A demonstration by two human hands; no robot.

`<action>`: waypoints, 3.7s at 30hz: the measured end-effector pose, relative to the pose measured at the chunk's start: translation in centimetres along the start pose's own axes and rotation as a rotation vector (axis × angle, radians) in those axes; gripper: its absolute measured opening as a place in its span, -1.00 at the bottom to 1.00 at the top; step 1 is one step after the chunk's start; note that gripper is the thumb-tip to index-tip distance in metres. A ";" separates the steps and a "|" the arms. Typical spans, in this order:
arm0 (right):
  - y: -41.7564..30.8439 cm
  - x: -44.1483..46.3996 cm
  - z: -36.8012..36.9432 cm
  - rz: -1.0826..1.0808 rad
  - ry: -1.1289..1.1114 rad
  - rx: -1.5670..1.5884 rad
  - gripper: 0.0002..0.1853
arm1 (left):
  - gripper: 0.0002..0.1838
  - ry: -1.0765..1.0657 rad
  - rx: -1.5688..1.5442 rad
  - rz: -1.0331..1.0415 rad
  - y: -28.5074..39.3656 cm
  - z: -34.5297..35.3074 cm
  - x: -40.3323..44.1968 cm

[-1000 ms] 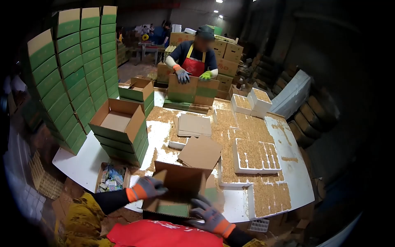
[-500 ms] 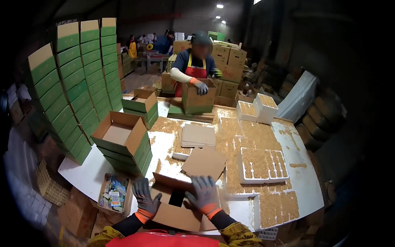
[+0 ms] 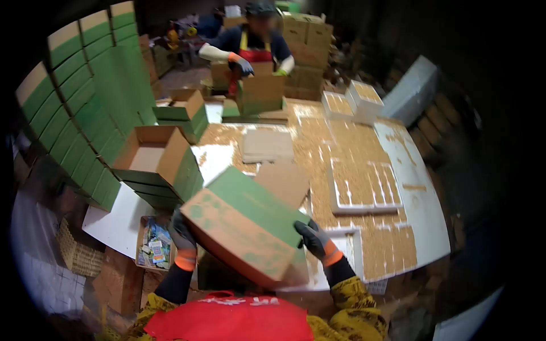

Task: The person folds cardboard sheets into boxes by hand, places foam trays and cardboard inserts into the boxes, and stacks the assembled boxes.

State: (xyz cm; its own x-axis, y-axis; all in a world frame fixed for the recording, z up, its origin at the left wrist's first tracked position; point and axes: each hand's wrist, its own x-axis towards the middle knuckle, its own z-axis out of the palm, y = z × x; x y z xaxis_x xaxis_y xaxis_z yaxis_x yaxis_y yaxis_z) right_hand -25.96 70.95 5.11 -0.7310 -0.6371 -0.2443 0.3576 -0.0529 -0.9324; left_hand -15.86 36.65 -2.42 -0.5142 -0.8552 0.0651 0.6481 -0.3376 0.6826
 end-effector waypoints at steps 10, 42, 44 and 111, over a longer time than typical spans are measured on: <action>16.1 -6.9 5.5 -0.496 -0.255 -1.283 -0.57 | -0.51 -0.662 0.870 -0.465 -4.4 -18.0 7.4; 8.1 -17.6 -4.7 -0.428 0.740 0.423 -0.47 | -0.45 -0.554 1.263 -0.186 -2.7 -3.3 -3.3; 6.0 -15.2 -1.7 -0.393 0.657 0.122 -0.45 | -0.44 -0.509 1.184 -0.181 -3.5 -4.5 -3.2; 5.2 3.1 9.2 -0.656 -0.438 -1.638 -0.68 | -0.63 -0.265 1.075 -0.025 4.1 -4.8 -4.6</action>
State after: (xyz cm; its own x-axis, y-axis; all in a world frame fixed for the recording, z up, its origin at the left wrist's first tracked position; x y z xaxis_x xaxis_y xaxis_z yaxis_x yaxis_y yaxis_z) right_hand -20.97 61.60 1.97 -0.2175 -0.9744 0.0577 -0.9596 0.2027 -0.1949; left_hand -8.15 37.33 -3.45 -0.7079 -0.6979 0.1084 -0.1235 0.2734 0.9540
